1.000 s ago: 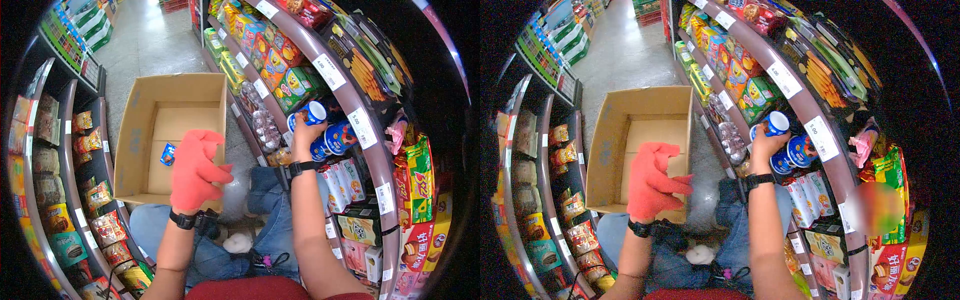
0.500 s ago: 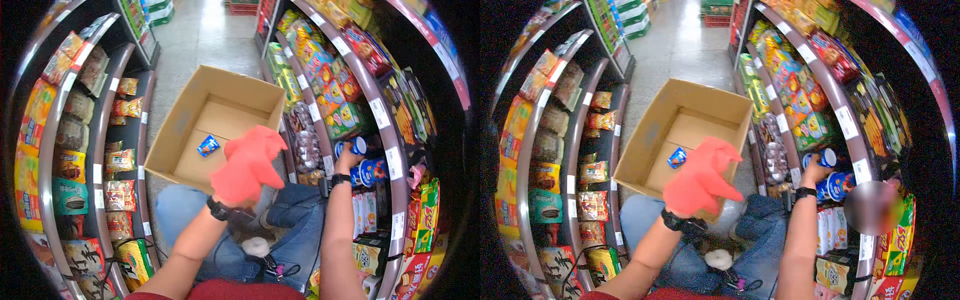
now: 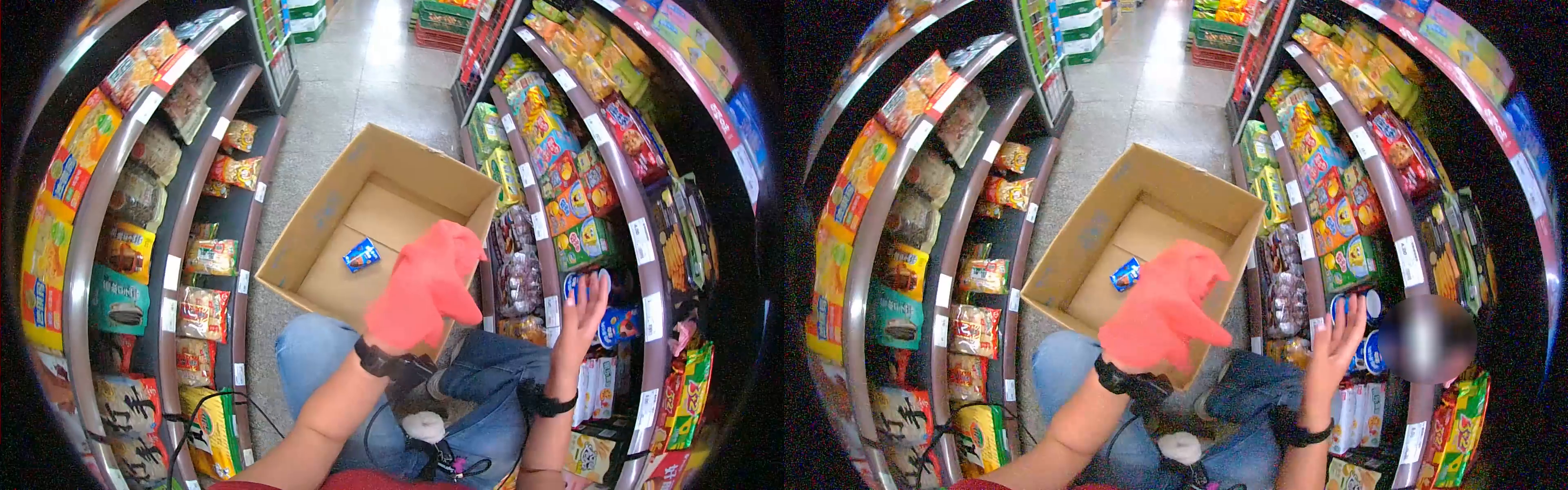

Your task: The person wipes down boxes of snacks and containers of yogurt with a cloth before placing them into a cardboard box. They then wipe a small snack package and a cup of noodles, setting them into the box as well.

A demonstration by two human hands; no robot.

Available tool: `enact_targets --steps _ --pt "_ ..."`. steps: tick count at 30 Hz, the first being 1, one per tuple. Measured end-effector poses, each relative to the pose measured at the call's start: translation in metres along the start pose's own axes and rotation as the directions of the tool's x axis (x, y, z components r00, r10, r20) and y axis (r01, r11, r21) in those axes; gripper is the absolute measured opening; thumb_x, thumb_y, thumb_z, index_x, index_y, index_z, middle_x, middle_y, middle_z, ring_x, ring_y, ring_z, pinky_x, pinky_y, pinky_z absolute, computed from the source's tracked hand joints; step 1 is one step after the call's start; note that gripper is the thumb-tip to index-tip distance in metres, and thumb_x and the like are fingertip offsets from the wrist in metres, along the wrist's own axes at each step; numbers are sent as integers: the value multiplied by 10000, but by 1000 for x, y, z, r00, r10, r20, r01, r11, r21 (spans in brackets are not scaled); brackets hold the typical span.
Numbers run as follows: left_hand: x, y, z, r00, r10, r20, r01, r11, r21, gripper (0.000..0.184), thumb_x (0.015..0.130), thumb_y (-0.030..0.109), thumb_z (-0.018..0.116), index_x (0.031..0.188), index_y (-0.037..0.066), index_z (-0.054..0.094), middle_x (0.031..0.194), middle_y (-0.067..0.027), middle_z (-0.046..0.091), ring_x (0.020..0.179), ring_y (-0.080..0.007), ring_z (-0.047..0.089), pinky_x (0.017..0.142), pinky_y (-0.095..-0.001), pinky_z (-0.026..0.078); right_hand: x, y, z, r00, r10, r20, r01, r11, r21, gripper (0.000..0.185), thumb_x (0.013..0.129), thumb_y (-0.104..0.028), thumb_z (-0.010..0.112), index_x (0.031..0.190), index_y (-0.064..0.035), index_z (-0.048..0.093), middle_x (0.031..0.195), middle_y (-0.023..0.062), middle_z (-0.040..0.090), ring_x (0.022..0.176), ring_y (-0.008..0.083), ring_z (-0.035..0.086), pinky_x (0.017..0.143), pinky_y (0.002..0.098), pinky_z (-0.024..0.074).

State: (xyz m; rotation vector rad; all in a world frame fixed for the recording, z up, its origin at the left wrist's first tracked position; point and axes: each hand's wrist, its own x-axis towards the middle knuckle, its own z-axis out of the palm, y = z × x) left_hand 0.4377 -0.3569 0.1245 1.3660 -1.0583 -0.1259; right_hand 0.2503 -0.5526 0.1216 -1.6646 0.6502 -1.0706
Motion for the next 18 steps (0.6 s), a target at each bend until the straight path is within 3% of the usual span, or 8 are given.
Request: enact_targets --steps 2,6,7,9,10,12,14,18 --pt "9 2 -1 999 -23 29 20 997 73 257 531 68 758 775 146 780 1068 -83 548 986 -212 573 797 -307 457 -19 -30 17 955 -249 162 269 956 -119 710 887 -16 548 1526 -17 239 1567 224 269 1435 352 337 1180 466 287" --pt "16 15 10 957 -289 -4 287 950 124 359 475 85 769 823 172 755 1054 -65 558 944 -226 585 759 -312 465 -50 -84 20 742 -584 328 523 811 262 557 943 -167 588 1452 -98 372 1533 213 314 1398 481 346 1128 566 342" --pt "15 16 13 949 -317 -1 315 942 117 357 482 82 770 829 162 749 1051 -66 562 936 -223 587 756 -310 466 -53 -108 14 639 -700 319 614 714 337 569 953 -246 596 1450 -93 363 1521 211 315 1401 435 366 1111 540 385" --pt "16 18 17 951 -309 2 308 947 95 351 497 76 771 841 141 738 1044 -69 570 921 -216 591 751 -305 469 -71 -148 17 599 -800 -12 591 433 681 460 946 -262 622 1370 -114 521 1443 98 475 1338 273 468 1051 454 426" --pt "16 18 19 956 -292 5 291 954 75 349 504 74 772 847 131 733 1041 -70 574 913 -213 593 748 -303 471 -61 -172 25 418 -897 -143 650 186 736 408 937 -190 649 1342 -170 603 1453 -26 517 1334 161 477 1066 399 391" --pt "15 21 22 965 -263 14 262 964 37 346 519 68 773 858 111 722 1035 -72 582 898 -207 597 743 -298 474 -73 -179 24 343 -832 -437 650 -126 750 400 936 -125 644 1330 -160 589 1439 -38 496 1311 119 469 1005 353 452" --pt "16 25 22 968 -253 -1 253 968 7 343 534 62 774 870 91 711 1028 -74 590 883 -201 601 738 -293 477 -100 -196 -5 528 -808 -262 535 77 841 376 928 -82 641 1295 -154 600 1385 -57 525 1272 115 491 938 317 492" --pt "23 37 8 966 -226 -123 234 971 50 341 563 50 777 893 51 690 1016 -78 606 853 -188 609 727 -283 483 -85 -219 20 570 -800 -185 522 179 834 260 916 -41 636 1157 -138 635 1236 -45 580 1125 115 551 841 295 522"
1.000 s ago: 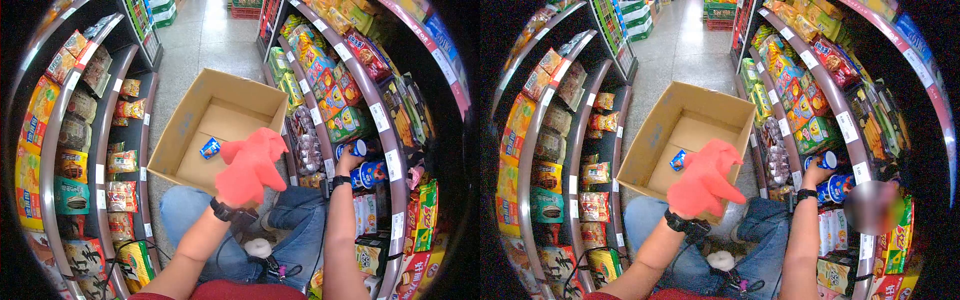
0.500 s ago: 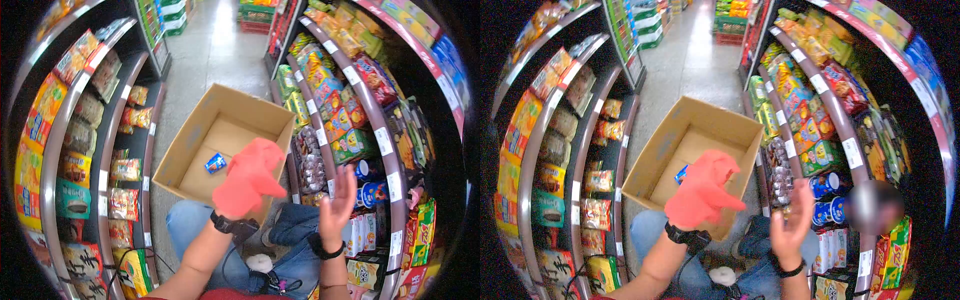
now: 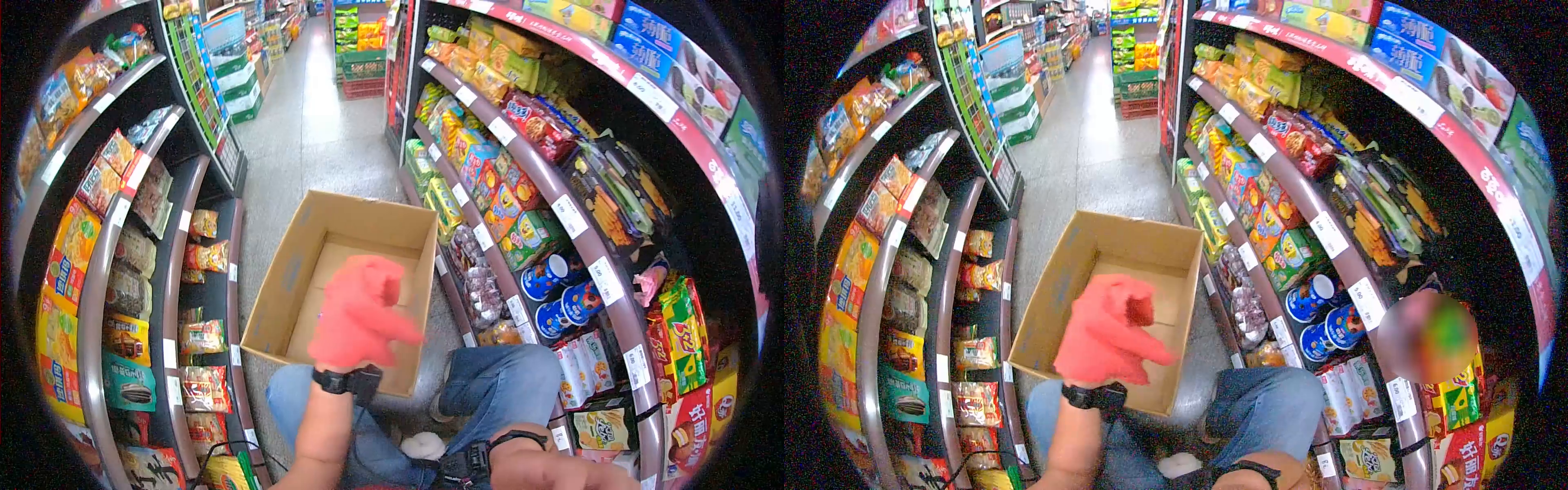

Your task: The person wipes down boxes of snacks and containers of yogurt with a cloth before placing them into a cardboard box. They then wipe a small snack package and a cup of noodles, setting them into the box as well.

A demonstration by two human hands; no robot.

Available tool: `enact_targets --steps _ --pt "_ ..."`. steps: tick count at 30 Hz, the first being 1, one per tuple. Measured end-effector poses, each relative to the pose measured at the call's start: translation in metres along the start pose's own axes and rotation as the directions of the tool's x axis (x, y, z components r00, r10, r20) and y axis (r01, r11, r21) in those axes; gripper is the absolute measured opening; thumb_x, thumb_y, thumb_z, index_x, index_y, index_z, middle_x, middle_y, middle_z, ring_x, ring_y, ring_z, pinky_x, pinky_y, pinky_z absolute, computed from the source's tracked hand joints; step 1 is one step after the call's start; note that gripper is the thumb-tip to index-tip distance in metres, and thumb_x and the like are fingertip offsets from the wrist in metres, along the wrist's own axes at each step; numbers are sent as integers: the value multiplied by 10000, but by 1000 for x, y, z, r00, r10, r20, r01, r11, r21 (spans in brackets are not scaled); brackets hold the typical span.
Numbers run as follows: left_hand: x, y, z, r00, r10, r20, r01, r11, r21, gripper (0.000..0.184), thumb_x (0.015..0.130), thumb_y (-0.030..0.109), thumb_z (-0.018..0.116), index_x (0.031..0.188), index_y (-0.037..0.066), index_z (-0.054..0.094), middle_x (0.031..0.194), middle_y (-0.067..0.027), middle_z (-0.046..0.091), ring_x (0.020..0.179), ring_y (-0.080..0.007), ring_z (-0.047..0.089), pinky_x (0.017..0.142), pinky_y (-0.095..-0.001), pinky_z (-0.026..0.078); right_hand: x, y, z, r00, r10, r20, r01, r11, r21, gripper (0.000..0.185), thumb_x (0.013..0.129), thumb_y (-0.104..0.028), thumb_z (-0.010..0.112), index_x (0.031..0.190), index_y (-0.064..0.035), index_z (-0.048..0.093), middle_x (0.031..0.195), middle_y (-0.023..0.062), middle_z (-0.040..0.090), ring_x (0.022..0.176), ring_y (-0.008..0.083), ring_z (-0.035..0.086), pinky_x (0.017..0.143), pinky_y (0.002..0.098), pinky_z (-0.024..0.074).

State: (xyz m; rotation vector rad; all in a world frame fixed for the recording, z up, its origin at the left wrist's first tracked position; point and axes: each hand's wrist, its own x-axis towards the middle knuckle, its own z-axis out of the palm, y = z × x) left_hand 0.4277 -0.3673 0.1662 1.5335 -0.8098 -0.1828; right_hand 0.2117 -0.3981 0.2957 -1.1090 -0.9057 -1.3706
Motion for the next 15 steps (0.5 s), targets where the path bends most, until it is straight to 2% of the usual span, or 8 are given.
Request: enact_targets --steps 2,5,7,8,9,11,13,15 --pt "1 8 -11 996 31 -87 -24 996 82 342 578 44 778 905 31 679 1009 -81 614 838 -182 613 722 -278 486 -2 0 -3 993 -111 35 112 994 -14 150 910 -29 629 1009 -141 635 1075 -52 590 1003 110 569 803 295 521" --pt "0 16 -21 983 93 -161 -58 976 212 344 600 35 780 922 1 662 1000 -84 627 815 -173 619 714 -271 491 3 -14 -13 990 -33 139 48 993 -104 126 900 -22 633 934 -142 616 990 -60 576 968 106 570 812 303 519" --pt "-1 18 -20 980 90 -178 -42 965 258 347 615 29 782 934 -19 652 993 -86 635 800 -166 623 709 -266 494 1 -9 -9 983 -178 31 180 979 -95 139 895 -27 648 974 -140 629 1038 -55 583 1004 107 570 833 304 517" --pt "-2 17 -18 983 3 -182 34 980 198 337 619 31 780 928 -17 654 986 -82 633 815 -166 621 726 -266 492 -1 -6 -6 969 -246 -26 242 965 -97 150 892 -30 655 994 -139 635 1062 -52 586 1022 107 570 844 305 515" --pt "-4 16 -15 980 -87 -181 113 984 137 326 624 32 779 923 -14 657 979 -79 632 829 -166 618 744 -266 491 1 -6 -5 959 -282 -28 278 956 -95 237 889 -46 676 1104 -136 636 1168 -45 583 1095 116 561 887 303 504" --pt "-5 18 -10 965 -167 -203 191 976 105 303 653 33 762 933 -11 656 966 -74 631 854 -167 616 766 -268 490 1 -8 -2 950 -310 -32 306 949 -80 304 887 -55 684 1172 -137 618 1227 -40 569 1136 122 550 910 306 497" --pt "-4 25 -5 955 -142 -261 188 969 162 278 704 32 732 966 -10 648 954 -70 631 875 -171 615 774 -272 491 0 -9 -2 943 -331 -15 327 936 -130 382 876 -29 685 1228 -145 592 1263 -46 562 1138 123 545 914 308 490" --pt "-6 20 -9 981 -48 -189 94 966 241 272 759 13 683 1024 -14 631 935 -67 634 855 -170 611 768 -268 489 -3 -14 -2 966 -257 -6 251 949 -191 377 878 -18 675 1222 -150 595 1249 -57 563 1119 118 546 897 307 493"
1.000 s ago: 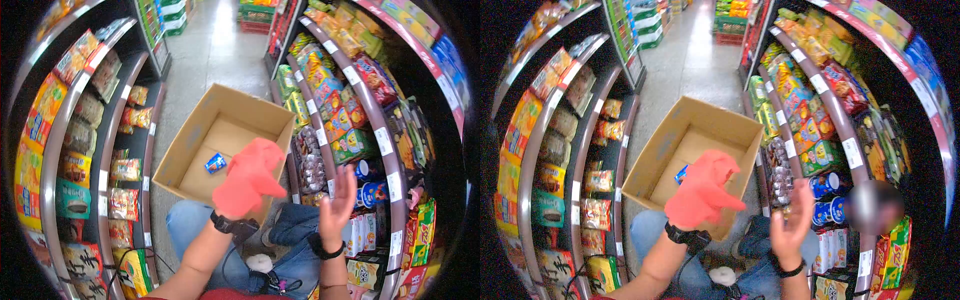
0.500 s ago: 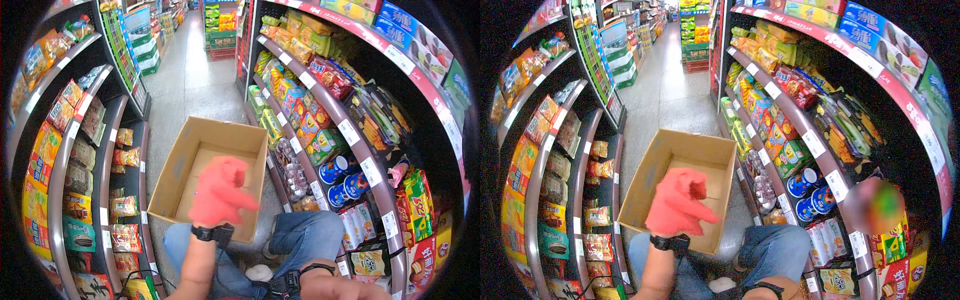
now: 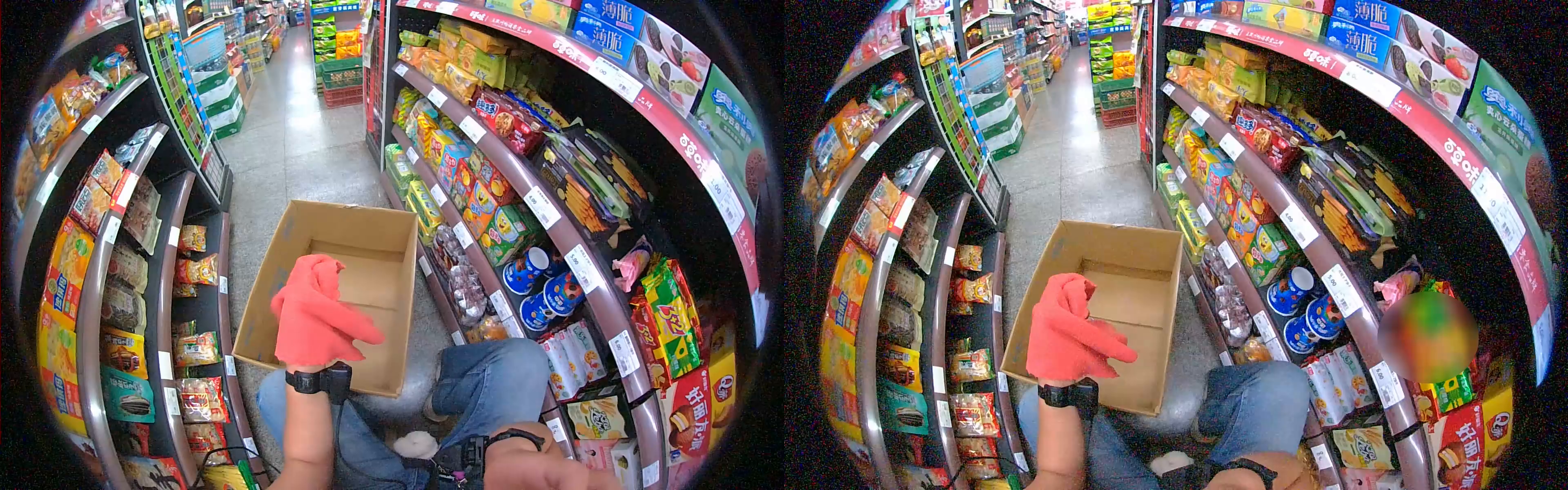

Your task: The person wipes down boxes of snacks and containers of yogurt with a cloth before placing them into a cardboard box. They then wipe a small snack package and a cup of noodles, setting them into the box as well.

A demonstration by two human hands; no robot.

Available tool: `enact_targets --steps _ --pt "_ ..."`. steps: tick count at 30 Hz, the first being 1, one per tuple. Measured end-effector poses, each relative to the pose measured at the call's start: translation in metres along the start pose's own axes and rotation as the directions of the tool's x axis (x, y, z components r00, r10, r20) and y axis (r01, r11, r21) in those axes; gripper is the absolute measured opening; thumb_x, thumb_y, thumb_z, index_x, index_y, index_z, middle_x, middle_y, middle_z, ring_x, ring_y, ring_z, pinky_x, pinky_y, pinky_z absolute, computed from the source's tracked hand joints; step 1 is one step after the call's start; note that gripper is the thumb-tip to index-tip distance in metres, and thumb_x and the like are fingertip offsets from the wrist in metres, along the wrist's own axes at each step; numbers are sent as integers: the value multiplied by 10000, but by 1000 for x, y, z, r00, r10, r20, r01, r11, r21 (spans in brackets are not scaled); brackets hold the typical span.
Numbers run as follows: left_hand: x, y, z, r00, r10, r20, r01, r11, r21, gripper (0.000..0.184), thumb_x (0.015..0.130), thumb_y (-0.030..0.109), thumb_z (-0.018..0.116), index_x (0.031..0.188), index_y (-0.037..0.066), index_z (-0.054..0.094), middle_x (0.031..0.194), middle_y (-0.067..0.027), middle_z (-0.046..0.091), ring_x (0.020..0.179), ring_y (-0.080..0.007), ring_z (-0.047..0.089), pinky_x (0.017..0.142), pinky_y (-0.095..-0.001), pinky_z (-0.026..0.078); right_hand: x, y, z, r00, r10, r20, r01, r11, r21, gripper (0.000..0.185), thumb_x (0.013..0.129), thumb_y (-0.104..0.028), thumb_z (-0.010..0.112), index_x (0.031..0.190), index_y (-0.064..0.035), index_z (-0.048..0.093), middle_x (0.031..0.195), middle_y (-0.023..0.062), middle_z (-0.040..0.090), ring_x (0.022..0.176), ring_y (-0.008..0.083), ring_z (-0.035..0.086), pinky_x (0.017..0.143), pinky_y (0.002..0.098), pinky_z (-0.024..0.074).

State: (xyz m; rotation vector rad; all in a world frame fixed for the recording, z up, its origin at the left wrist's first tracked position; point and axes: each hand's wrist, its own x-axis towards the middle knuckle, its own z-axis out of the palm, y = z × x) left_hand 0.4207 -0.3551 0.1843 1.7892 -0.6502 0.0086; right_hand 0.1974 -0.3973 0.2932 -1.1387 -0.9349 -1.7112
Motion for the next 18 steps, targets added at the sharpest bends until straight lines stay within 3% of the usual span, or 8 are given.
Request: enact_targets --steps 4,7,10,12,14,15,16,18 --pt "5 -23 4 997 72 -20 -73 995 -63 221 862 52 615 1072 -13 592 882 -54 622 775 -153 594 705 -263 485 -1 4 -8 996 52 77 -50 998 -23 246 891 -30 638 1089 -175 620 1107 -69 552 972 118 532 828 322 493" --pt "28 -32 -1 964 -186 188 264 649 -714 158 918 130 592 1011 2 592 839 -46 606 714 -136 575 641 -261 476 -21 -6 -13 973 217 78 -189 944 -269 156 891 -85 644 1015 -175 617 1047 -56 534 918 146 509 796 365 488" --pt "42 -21 -25 993 -112 -35 79 858 -508 177 962 212 560 983 40 596 817 -47 607 693 -142 583 595 -269 467 -32 16 -40 712 614 341 -326 718 -615 281 890 -174 652 1135 -49 596 1096 118 574 1039 270 552 852 442 485" --pt "57 -43 -31 981 46 -190 -81 980 -183 181 961 221 563 986 47 607 808 -54 621 694 -149 594 596 -275 477 -72 86 -49 638 715 288 -421 636 -647 552 860 -58 621 1375 67 468 1219 212 584 1130 323 595 978 429 481" --pt "81 -63 -25 920 279 -275 -243 957 160 186 960 230 566 989 55 617 799 -61 635 695 -155 605 596 -281 487 -111 142 -33 375 927 -20 -860 340 -380 787 848 -99 666 1526 -58 270 1275 240 545 1100 388 598 998 466 462" --pt "84 -71 -23 961 -53 -272 5 984 -176 183 951 222 576 982 48 624 796 -63 644 695 -159 609 601 -277 493 -125 165 -35 183 981 -65 -947 158 -278 820 856 -114 673 1542 -69 227 1311 258 519 1123 401 592 1013 463 454" --pt "86 -79 -21 894 -380 -239 222 836 -501 180 942 213 585 975 42 631 793 -65 653 695 -163 613 606 -273 499 -142 187 -44 217 976 16 -892 205 -404 784 867 -140 667 1531 -69 258 1311 262 526 1137 399 589 1016 459 453" --pt "87 -138 -57 992 126 8 -126 989 -75 191 905 189 607 1014 33 619 789 -42 621 678 -171 582 627 -296 486 -198 227 -58 226 949 220 -748 314 -584 718 887 -193 656 1510 -69 320 1311 270 540 1163 397 583 1022 451 451"
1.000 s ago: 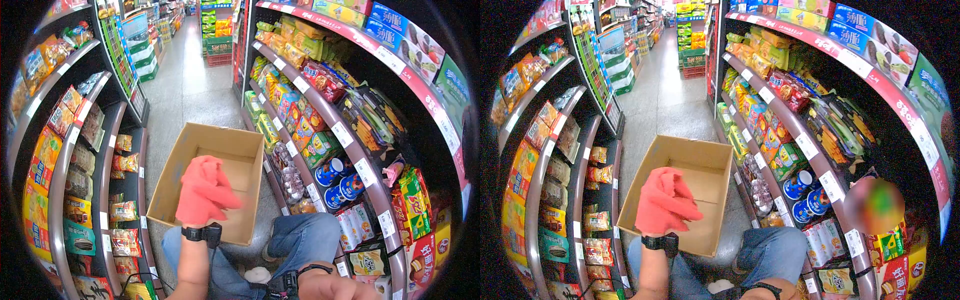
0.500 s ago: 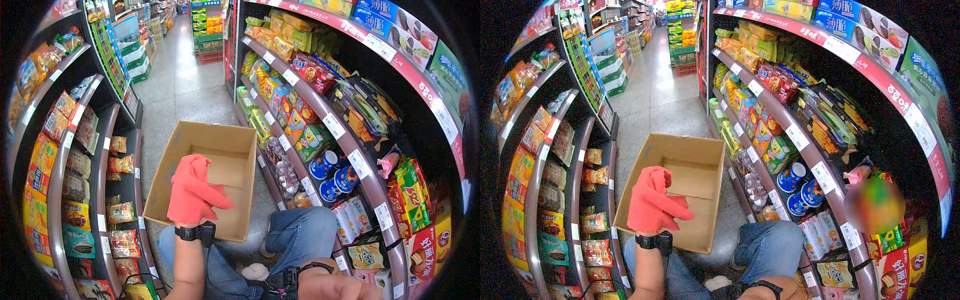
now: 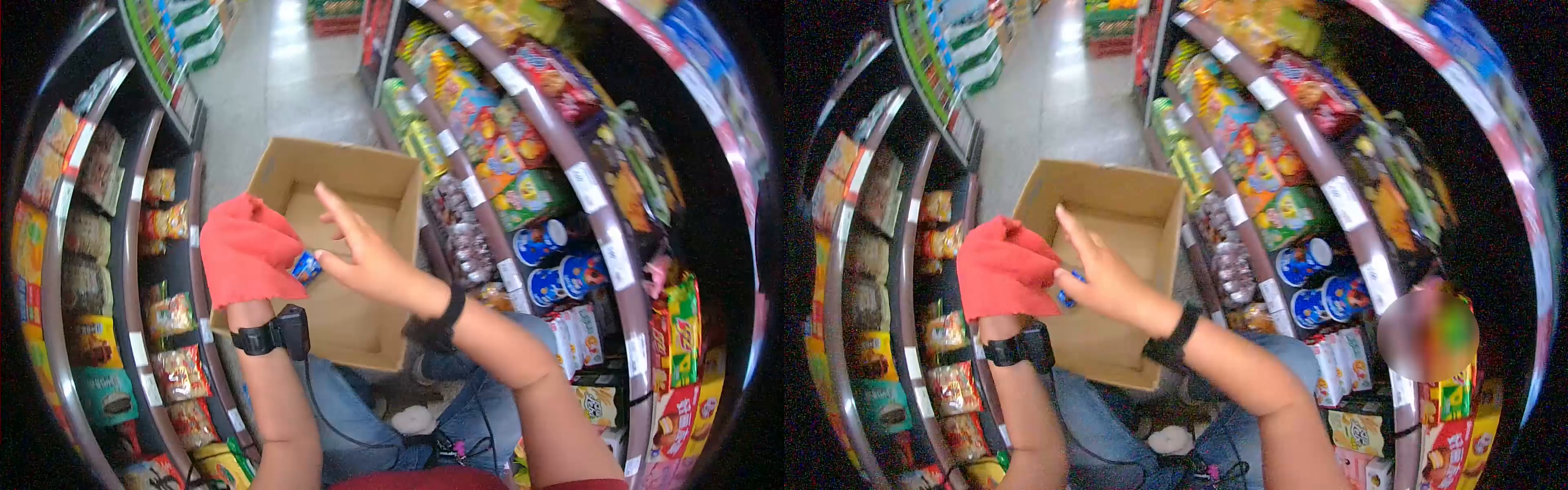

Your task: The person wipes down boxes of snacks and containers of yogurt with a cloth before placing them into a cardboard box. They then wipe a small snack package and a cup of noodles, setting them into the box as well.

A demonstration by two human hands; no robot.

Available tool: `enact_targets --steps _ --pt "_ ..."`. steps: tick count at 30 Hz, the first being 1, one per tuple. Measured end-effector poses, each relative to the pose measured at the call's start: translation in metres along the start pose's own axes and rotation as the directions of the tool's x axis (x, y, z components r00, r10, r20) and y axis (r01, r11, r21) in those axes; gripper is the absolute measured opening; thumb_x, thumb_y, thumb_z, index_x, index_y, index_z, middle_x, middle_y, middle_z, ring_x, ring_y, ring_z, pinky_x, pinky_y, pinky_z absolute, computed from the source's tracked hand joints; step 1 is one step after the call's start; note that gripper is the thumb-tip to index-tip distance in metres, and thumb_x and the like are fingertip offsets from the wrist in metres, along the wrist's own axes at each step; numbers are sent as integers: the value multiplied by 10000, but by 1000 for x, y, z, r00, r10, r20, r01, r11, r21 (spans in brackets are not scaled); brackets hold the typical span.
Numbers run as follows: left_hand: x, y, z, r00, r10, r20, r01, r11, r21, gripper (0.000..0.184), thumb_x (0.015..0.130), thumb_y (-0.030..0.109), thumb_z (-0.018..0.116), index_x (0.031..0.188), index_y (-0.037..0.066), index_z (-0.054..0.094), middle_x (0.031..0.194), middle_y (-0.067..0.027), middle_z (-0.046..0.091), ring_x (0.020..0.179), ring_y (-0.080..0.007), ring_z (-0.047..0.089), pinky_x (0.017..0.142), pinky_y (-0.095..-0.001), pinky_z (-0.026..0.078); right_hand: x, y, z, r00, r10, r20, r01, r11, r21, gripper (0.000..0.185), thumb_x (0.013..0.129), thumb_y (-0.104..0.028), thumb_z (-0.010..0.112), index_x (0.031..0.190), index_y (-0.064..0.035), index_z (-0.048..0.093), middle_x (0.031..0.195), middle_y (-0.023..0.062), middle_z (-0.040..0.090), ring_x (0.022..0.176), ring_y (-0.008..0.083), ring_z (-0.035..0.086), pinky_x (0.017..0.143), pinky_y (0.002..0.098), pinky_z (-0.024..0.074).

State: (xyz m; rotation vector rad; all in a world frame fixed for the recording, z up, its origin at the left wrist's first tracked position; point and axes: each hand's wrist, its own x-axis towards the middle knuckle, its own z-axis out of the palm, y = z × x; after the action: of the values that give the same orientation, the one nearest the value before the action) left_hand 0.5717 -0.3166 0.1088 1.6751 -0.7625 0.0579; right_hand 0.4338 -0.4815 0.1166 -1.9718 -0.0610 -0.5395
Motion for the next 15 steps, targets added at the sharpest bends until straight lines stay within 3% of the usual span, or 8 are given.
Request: enact_targets --steps 2,3,4,5,7,9,11,15 --pt "-7 7 -9 992 -86 -88 89 996 31 152 884 159 617 965 31 637 769 -45 595 683 -179 580 621 -304 483 -10 79 27 861 263 435 -144 947 -286 592 921 -282 613 1434 -40 443 1317 277 558 1200 398 567 1025 446 448" --pt "-11 11 -13 983 -128 -131 135 990 41 134 874 144 621 941 31 646 760 -47 583 685 -183 579 618 -308 481 -4 81 29 603 427 674 -345 901 -262 538 939 -374 569 1341 -17 546 1316 253 583 1210 389 563 1016 451 450" --pt "-13 11 -16 938 -260 -228 202 947 -251 122 844 122 637 914 23 656 768 -58 577 715 -189 587 631 -308 487 -34 162 60 443 501 743 -266 865 -425 538 948 -395 540 1315 -2 568 1325 233 588 1234 384 551 1036 462 436" --pt "-18 6 -19 912 -308 -272 219 925 -311 116 847 123 635 908 26 654 764 -57 577 712 -189 587 628 -309 486 -29 157 61 192 620 761 -348 768 -537 582 940 -447 542 1301 8 578 1336 223 585 1268 377 529 1066 469 416" --pt "-28 -9 -28 900 -302 -313 235 943 -236 106 852 126 631 895 31 650 756 -55 576 705 -189 587 624 -311 484 -57 221 89 130 713 689 -265 694 -669 645 905 -443 622 1384 -26 505 1372 243 546 1293 374 506 1078 468 410" --pt "-39 -24 -39 900 -289 -326 258 956 -137 97 857 129 626 883 37 646 748 -53 576 699 -188 587 620 -312 482 -69 266 117 249 813 527 -256 580 -773 853 845 -386 709 1506 -25 309 1475 289 407 1351 414 431 1104 453 390" --pt "-48 -34 -48 899 -290 -327 285 956 -65 92 862 132 622 870 43 642 740 -52 576 693 -188 587 616 -314 480 -66 274 127 494 785 372 -361 575 -734 903 800 -255 758 1521 -46 256 1496 301 346 1322 445 437 1076 477 414" --pt "-64 -38 -59 898 -308 -313 336 941 39 90 872 137 613 846 54 634 724 -48 576 681 -188 586 607 -317 476 -70 307 170 717 653 244 -182 513 -839 721 835 -120 641 1490 -105 341 1530 243 325 1369 428 384 1088 512 385"
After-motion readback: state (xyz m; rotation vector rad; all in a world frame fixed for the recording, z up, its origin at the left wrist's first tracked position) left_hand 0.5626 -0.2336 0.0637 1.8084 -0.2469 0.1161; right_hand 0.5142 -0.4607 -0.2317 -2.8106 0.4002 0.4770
